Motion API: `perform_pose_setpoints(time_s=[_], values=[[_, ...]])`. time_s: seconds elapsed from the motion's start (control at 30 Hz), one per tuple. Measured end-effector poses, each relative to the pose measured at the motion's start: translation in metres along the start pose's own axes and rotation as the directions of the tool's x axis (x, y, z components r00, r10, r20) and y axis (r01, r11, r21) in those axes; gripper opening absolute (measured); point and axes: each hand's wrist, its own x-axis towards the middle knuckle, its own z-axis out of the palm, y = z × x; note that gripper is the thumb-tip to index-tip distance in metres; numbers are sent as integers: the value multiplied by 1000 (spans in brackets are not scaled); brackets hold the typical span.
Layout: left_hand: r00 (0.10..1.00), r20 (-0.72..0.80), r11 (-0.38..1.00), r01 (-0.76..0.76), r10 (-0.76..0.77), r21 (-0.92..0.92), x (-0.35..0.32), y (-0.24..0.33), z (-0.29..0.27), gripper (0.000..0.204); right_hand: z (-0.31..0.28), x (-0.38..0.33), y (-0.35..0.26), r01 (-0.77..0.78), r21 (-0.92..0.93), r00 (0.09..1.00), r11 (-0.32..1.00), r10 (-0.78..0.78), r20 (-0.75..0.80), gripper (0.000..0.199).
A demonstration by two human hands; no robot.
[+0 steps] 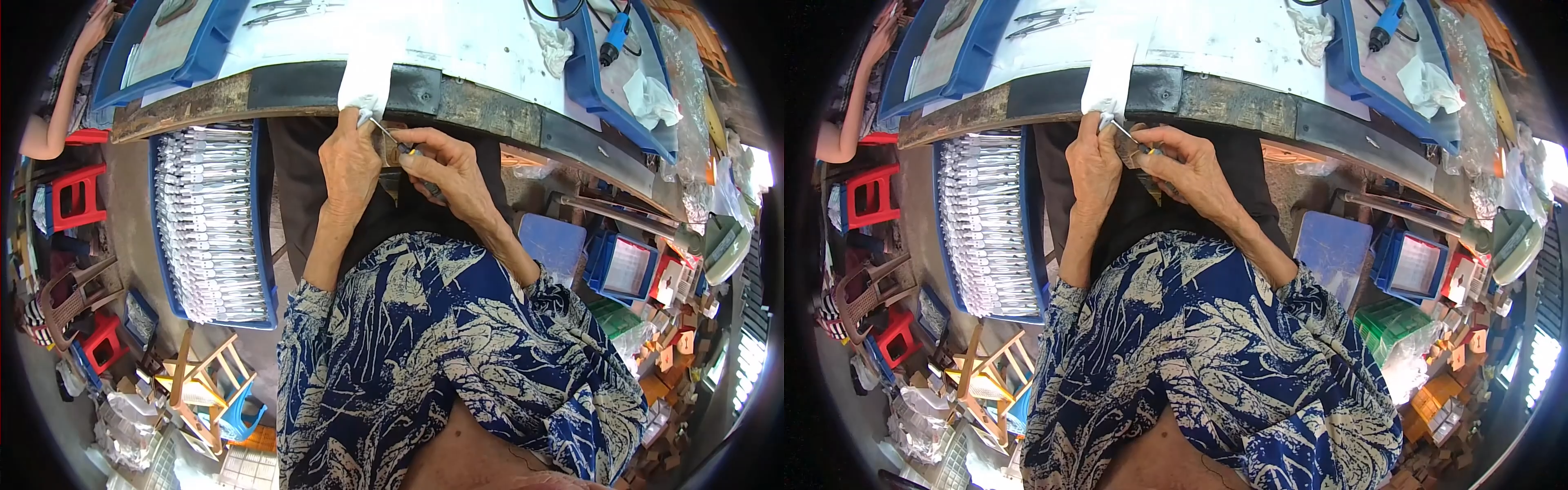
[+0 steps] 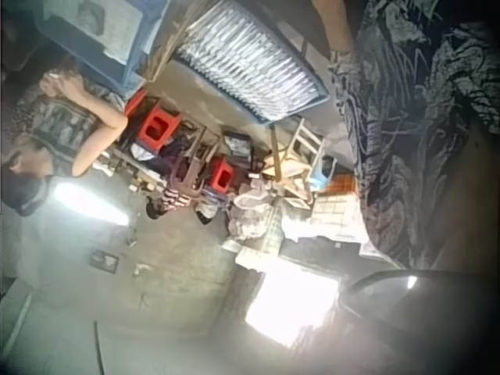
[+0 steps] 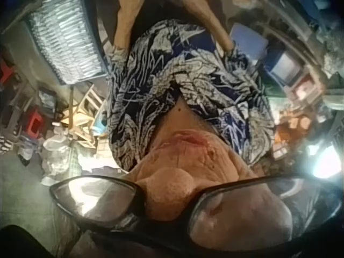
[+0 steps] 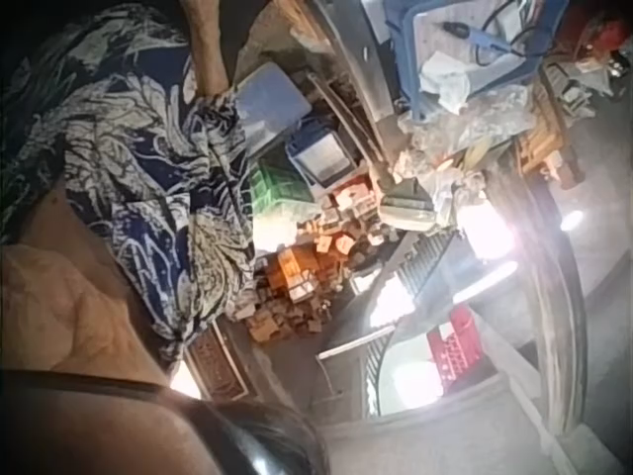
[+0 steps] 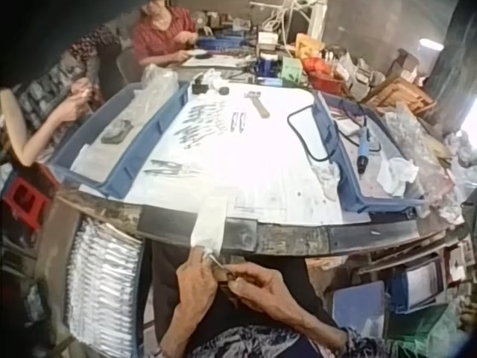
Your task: Assembling or inspecting small hardware components using a hand tool at a workbench.
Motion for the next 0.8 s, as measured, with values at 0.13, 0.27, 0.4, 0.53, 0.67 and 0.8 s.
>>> perform_pose_setpoints(time_s=[0.13,0.27,0.4,0.53,0.67,0.8], values=[[999,-6,998,45,-46,-42,0,-1,1,13,-1,0,-7,-14,-55,1000,998,16,23,27],[1000,-18,1000,3,-3,-6,1,2,0,12,2,2,-5,108,-126,994,986,-106,23,26],[994,-56,992,86,-92,-96,-1,2,5,11,4,-1,-9,322,-559,931,764,-364,37,25],[994,-80,990,59,-70,-126,-3,3,4,13,12,-10,-19,275,-870,927,409,-352,128,31],[994,-85,987,53,-66,-155,-4,3,7,12,9,-4,-13,331,-579,931,745,-356,74,32],[994,-95,989,36,-50,-143,-4,5,7,11,3,-6,-22,139,-496,990,857,-129,55,34]])
